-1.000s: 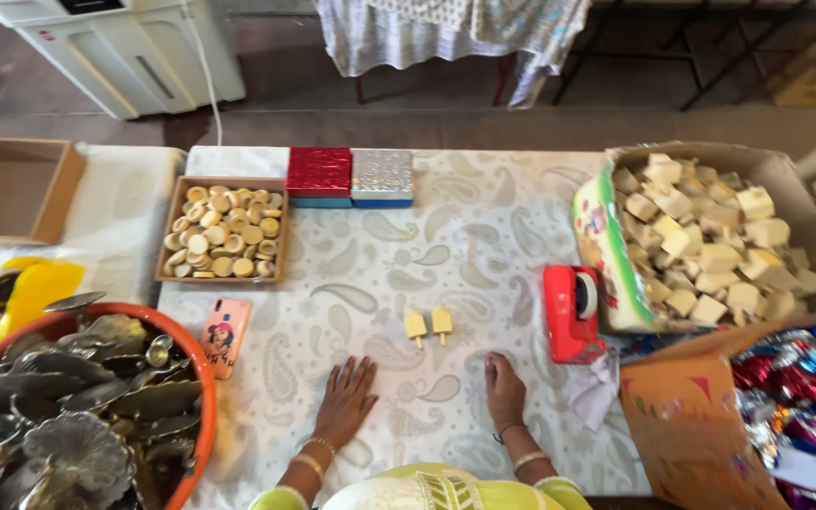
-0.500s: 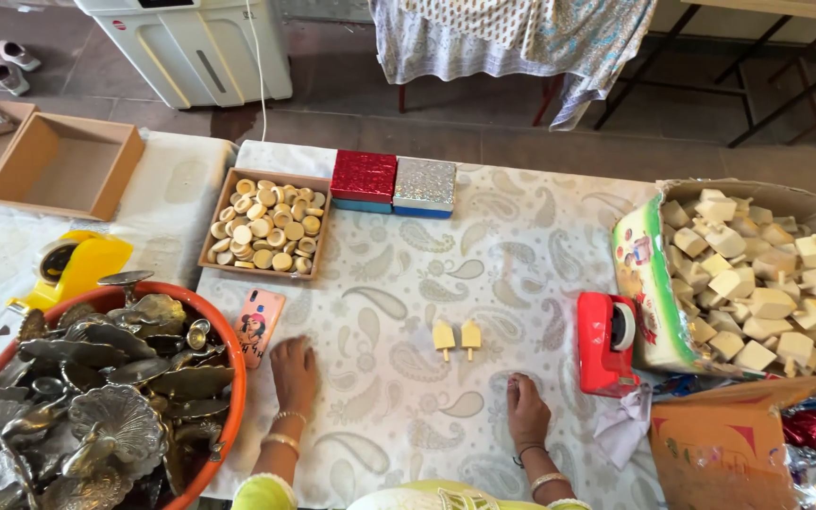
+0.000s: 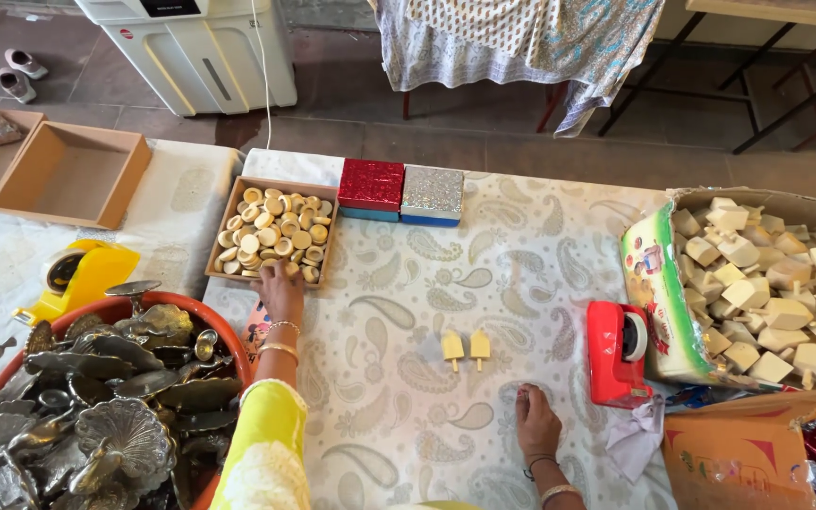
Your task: Wrap small wooden items in foil and decorative paper and organize them into boxes.
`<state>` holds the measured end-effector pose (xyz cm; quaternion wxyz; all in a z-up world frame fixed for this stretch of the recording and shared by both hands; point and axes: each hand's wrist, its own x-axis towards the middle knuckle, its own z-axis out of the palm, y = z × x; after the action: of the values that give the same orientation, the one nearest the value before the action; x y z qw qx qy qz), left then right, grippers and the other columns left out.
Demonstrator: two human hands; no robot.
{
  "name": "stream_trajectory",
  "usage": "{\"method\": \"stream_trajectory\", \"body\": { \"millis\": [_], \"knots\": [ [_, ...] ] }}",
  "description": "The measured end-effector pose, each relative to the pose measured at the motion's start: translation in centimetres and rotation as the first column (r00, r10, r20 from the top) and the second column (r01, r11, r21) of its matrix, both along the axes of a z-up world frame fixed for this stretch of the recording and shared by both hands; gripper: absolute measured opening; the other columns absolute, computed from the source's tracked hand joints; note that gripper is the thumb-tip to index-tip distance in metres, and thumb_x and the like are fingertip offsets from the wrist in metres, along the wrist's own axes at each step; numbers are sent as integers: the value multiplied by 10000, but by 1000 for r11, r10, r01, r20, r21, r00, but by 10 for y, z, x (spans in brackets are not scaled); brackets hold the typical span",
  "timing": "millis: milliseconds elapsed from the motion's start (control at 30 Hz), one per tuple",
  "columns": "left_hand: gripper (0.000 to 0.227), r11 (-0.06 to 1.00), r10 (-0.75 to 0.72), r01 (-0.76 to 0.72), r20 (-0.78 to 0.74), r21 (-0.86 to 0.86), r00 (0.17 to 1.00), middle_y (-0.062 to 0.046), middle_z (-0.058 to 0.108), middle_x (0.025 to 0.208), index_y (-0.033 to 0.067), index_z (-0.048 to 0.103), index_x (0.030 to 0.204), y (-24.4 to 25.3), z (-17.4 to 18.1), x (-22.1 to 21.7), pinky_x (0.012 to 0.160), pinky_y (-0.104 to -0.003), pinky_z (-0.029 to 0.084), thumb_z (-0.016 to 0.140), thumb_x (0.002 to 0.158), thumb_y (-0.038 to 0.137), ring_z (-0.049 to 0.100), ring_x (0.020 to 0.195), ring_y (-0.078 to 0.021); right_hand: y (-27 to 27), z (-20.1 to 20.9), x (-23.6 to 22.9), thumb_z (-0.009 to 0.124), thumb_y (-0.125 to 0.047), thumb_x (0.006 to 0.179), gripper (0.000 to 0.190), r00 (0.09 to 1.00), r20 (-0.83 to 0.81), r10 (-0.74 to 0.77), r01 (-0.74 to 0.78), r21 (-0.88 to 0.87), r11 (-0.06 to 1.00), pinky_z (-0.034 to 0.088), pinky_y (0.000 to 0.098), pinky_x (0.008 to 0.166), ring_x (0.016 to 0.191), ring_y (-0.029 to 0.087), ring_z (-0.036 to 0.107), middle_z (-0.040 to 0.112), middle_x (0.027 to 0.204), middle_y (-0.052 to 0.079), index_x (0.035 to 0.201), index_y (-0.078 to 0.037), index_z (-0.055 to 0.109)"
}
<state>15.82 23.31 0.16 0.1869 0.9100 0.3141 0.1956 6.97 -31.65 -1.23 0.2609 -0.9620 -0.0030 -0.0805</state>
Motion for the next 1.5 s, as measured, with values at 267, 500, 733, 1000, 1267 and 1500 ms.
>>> {"method": "stream_trajectory", "body": {
  "millis": [267, 500, 733, 1000, 1267, 1500],
  "knots": [
    [355, 794, 336, -130, 250, -594, 908, -125, 658, 1038, 98, 595, 1170, -3, 20, -6, 753, -388, 495, 720, 884, 268, 567, 860, -255, -2, -2, 0, 579, -295, 988, 158, 999, -44, -8, 7, -14, 1000, 565, 440, 685, 773, 301, 714, 727, 1032, 32, 1089, -181, 620],
    [180, 278, 634, 332, 432, -901, 642, -186, 664, 896, -18, 486, 1163, 51, -40, -24, 599, -314, 584, 561, 1109, 136, 651, 657, -215, 0, -2, 2, 572, -299, 988, 163, 997, -80, -22, 19, -38, 999, 567, 439, 702, 798, 312, 715, 728, 1057, 28, 1089, -183, 627],
    [318, 269, 603, 388, 468, -881, 646, -124, 654, 1086, 21, 515, 1298, 40, -28, -26, 800, -320, 648, 502, 987, -44, 707, 869, -219, -2, -5, 1, 577, -299, 978, 166, 998, -54, -15, 14, -32, 999, 567, 435, 691, 782, 310, 714, 726, 1045, 28, 1090, -188, 627],
    [265, 339, 554, 301, 448, -891, 702, -36, 618, 817, 36, 629, 1191, 52, -49, -15, 586, -275, 483, 494, 983, -57, 588, 702, -134, -1, -3, 1, 577, -301, 983, 156, 997, -72, -17, 15, -24, 1000, 563, 434, 673, 754, 296, 716, 727, 1021, 22, 1081, -189, 623],
    [287, 838, 349, -307, 9, -451, 937, -129, 741, 978, 155, 728, 1190, 45, -1, -6, 769, -430, 555, 740, 906, 191, 702, 861, -304, -2, -7, 1, 587, -293, 975, 154, 998, -56, -17, 16, -31, 999, 563, 425, 660, 735, 284, 712, 726, 1004, 22, 1075, -184, 626],
    [374, 877, 317, -363, -187, -315, 930, -152, 750, 990, 201, 695, 1186, 33, 32, -5, 853, -494, 545, 823, 843, 278, 714, 961, -359, -3, -7, 2, 602, -284, 968, 142, 996, -82, -21, 19, -19, 1000, 564, 398, 635, 718, 239, 716, 720, 955, 14, 1060, -180, 632]
  ]
}}
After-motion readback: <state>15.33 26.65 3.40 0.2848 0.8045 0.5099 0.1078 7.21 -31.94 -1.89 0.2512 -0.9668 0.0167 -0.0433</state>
